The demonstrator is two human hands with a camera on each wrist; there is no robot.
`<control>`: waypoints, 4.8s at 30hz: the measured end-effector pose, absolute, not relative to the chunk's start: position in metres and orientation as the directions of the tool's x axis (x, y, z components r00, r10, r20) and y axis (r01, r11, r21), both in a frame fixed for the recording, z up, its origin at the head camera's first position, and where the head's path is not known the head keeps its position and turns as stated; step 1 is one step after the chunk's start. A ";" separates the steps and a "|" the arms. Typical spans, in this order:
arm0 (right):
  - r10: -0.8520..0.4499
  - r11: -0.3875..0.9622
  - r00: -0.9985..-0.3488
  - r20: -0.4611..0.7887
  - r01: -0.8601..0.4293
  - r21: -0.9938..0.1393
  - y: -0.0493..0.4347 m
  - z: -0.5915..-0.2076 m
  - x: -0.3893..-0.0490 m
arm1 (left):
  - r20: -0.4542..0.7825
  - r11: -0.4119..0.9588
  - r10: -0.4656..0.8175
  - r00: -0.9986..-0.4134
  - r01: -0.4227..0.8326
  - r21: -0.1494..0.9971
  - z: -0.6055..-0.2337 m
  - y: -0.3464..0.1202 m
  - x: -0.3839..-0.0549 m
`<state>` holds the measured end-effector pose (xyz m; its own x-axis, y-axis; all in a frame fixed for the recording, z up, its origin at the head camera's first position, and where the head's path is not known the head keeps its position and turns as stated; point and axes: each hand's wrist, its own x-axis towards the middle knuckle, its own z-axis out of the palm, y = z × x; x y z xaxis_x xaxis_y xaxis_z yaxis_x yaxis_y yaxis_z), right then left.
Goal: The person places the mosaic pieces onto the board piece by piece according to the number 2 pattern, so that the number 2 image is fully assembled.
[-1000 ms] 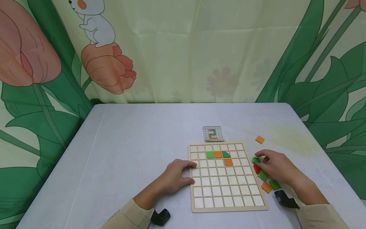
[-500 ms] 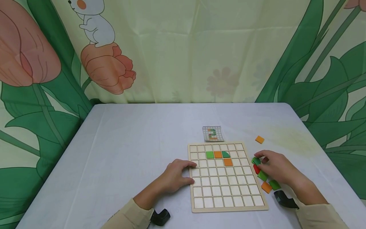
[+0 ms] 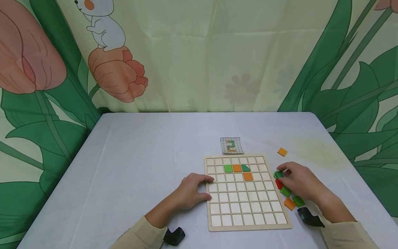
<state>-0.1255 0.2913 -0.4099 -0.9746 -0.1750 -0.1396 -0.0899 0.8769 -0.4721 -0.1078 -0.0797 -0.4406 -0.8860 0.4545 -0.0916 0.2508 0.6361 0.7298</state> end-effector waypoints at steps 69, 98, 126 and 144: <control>-0.377 0.793 -0.922 -0.091 -0.271 -0.545 0.223 -0.409 -0.118 | -0.063 0.613 0.474 -0.878 0.278 0.739 -0.441 -0.081 -0.108; -0.362 0.806 -0.927 -0.099 -0.257 -0.533 0.220 -0.407 -0.117 | -0.062 0.612 0.473 -0.879 0.277 0.740 -0.442 -0.081 -0.107; -0.376 0.804 -0.924 -0.075 -0.285 -0.522 0.215 -0.406 -0.115 | -0.054 0.607 0.475 -0.878 0.283 0.742 -0.442 -0.082 -0.107; -0.210 0.871 -0.975 -0.074 -0.152 -0.467 0.264 -0.389 -0.153 | -0.073 0.616 0.469 -0.880 0.267 0.741 -0.443 -0.080 -0.107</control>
<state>-0.1530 0.2635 -0.3893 -0.9749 -0.2100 -0.0737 -0.1524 0.8711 -0.4670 -0.1068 -0.0804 -0.4434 -0.8800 0.4693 -0.0730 0.2669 0.6159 0.7412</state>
